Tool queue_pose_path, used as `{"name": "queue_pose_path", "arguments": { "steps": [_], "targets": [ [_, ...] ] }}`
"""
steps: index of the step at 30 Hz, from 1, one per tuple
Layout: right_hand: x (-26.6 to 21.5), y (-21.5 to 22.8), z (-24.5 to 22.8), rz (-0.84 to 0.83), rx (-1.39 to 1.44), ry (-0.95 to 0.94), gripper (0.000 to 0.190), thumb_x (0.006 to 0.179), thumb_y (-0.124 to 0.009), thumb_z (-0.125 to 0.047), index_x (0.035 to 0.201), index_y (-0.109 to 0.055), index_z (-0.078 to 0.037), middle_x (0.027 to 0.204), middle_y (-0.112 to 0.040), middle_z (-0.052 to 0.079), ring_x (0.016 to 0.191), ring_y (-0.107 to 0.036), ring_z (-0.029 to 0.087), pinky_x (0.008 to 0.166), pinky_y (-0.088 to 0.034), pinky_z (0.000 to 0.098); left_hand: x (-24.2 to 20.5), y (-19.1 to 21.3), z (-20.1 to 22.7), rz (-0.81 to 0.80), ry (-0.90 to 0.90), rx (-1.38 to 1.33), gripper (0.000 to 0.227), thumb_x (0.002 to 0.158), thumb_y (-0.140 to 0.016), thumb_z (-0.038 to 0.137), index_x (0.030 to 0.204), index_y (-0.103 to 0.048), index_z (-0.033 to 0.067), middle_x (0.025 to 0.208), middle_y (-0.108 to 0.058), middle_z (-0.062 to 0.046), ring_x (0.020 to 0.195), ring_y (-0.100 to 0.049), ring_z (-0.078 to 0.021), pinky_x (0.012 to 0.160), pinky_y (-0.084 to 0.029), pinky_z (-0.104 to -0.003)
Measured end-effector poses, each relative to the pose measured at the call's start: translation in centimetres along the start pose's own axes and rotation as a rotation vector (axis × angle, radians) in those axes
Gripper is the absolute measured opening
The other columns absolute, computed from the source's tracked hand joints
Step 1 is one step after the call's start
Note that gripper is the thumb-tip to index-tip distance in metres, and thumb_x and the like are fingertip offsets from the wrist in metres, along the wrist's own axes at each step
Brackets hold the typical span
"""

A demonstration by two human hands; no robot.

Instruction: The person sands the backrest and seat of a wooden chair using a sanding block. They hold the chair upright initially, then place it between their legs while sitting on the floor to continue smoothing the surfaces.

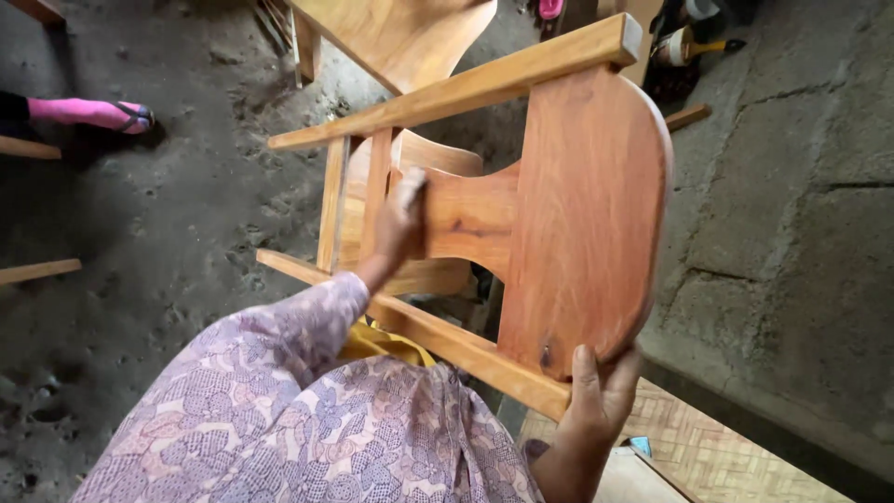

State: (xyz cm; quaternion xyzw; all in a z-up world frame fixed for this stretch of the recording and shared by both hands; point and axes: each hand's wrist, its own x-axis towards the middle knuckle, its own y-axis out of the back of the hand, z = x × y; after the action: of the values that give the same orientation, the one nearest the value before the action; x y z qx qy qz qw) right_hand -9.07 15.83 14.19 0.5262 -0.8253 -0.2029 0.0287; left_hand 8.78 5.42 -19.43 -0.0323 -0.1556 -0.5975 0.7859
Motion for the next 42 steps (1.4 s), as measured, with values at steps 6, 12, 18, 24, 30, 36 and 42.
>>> {"name": "queue_pose_path", "arguments": {
  "steps": [6,12,18,24,30,36,42],
  "targets": [
    [0.2,0.7,1.3,0.038,-0.017,0.018,0.040,0.090,-0.058,-0.025,0.125,-0.053,-0.006,0.122,-0.060,0.007,0.110,-0.055,0.016,0.096,-0.045,0.0287,-1.5,-0.6,-3.0,-0.006,0.452,0.378,0.045,0.103,-0.041,0.036,0.137,-0.064,0.0171,0.136,-0.066,-0.007,0.120,-0.066,-0.0303,0.097,-0.049,-0.042],
    [0.5,0.4,0.3,0.043,-0.046,0.008,0.046,0.091,-0.056,-0.023,0.133,-0.051,-0.004,0.121,-0.059,0.007,0.113,-0.055,0.017,0.100,-0.044,0.0286,0.9,-2.6,14.5,-0.191,-0.140,0.023,0.047,0.103,-0.053,-0.006,0.145,-0.053,0.0121,0.153,-0.052,-0.006,0.145,-0.050,-0.0281,0.130,-0.033,-0.045],
    [1.2,1.6,1.7,0.034,-0.018,0.039,0.035,0.092,-0.059,-0.027,0.120,-0.054,-0.007,0.108,-0.055,0.002,0.102,-0.052,0.012,0.092,-0.042,0.0244,-2.2,-1.2,6.9,-0.168,-0.356,-0.040,0.034,0.104,-0.061,-0.001,0.137,-0.059,0.0063,0.145,-0.057,-0.016,0.140,-0.054,-0.0369,0.126,-0.038,-0.052],
    [2.0,2.0,1.9,0.038,0.036,0.026,0.045,0.090,-0.057,-0.024,0.130,-0.053,-0.004,0.122,-0.059,0.007,0.114,-0.056,0.017,0.101,-0.044,0.0275,-5.7,1.8,-2.1,-0.224,0.454,0.361,0.044,0.106,-0.043,0.035,0.139,-0.062,0.0128,0.139,-0.063,-0.011,0.123,-0.063,-0.0326,0.098,-0.049,-0.042],
    [2.4,2.7,2.3,0.071,-0.035,0.019,0.045,0.090,-0.057,-0.021,0.132,-0.054,-0.004,0.120,-0.060,0.006,0.109,-0.056,0.016,0.096,-0.046,0.0284,-3.3,-1.1,11.7,-0.317,0.012,0.203,0.059,0.091,-0.076,0.017,0.144,-0.051,0.0076,0.152,-0.052,-0.016,0.142,-0.051,-0.0317,0.121,-0.038,-0.041],
    [2.8,2.5,1.8,0.099,0.033,0.013,0.047,0.090,-0.056,-0.023,0.134,-0.054,-0.006,0.123,-0.062,0.007,0.111,-0.058,0.017,0.098,-0.048,0.0291,-2.8,-1.2,13.3,-0.426,-0.350,0.084,0.039,0.106,-0.058,0.009,0.145,-0.053,0.0065,0.153,-0.049,-0.017,0.144,-0.049,-0.0408,0.123,-0.042,-0.051],
    [3.4,3.8,3.0,0.098,-0.028,0.034,0.036,0.090,-0.058,-0.028,0.120,-0.056,-0.007,0.110,-0.060,0.004,0.102,-0.055,0.014,0.092,-0.046,0.0270,-6.0,1.0,2.9,-0.332,-0.026,0.209,0.049,0.100,-0.056,-0.004,0.147,-0.047,0.0073,0.154,-0.049,-0.019,0.140,-0.053,-0.0349,0.124,-0.037,-0.041]
  ]
}}
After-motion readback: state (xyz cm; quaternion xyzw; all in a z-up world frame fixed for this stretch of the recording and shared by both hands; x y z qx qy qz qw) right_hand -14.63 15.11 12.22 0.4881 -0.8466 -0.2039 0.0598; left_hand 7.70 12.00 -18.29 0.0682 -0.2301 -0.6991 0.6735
